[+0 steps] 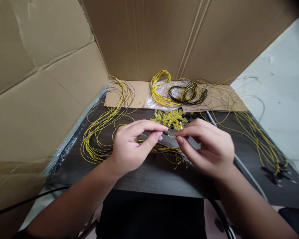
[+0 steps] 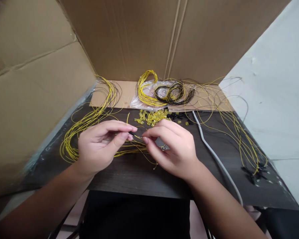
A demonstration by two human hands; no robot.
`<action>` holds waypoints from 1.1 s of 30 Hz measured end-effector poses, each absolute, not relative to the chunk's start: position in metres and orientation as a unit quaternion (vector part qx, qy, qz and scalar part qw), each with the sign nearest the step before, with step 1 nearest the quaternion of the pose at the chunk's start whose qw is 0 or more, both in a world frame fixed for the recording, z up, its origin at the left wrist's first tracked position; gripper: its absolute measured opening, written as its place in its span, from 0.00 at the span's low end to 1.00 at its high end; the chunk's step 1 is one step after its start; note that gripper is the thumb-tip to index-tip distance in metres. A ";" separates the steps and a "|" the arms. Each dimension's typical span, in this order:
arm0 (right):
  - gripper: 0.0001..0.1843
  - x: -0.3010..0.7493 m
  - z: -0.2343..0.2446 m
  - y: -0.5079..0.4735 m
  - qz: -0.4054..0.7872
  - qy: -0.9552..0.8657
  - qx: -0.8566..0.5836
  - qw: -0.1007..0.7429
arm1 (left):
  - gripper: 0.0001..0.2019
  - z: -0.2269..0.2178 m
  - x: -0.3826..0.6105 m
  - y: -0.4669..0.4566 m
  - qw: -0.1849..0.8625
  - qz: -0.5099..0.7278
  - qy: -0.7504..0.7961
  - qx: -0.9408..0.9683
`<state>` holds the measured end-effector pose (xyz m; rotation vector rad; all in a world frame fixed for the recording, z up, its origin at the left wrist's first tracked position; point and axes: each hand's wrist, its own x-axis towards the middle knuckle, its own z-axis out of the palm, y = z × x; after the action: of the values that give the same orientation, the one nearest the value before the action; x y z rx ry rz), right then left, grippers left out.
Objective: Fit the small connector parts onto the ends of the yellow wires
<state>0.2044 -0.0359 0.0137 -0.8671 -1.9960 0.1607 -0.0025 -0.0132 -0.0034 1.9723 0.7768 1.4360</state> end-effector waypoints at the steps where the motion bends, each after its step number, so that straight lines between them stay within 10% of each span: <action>1: 0.10 0.204 0.014 -0.037 0.062 -0.809 -0.353 0.466 | 0.09 -0.004 -0.002 -0.014 0.297 0.542 0.291 0.730; 15: 0.11 0.198 0.016 -0.042 0.048 -0.807 -0.341 0.480 | 0.16 -0.006 0.003 -0.015 0.497 0.546 0.270 0.618; 33: 0.11 0.194 0.013 -0.044 -0.003 -0.801 -0.353 0.483 | 0.19 -0.009 0.003 -0.019 0.437 0.540 0.284 0.661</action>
<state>0.1945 -0.0442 0.0126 -0.8595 -1.9517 -0.0080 0.0032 -0.0194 -0.0086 1.6437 0.7055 1.3439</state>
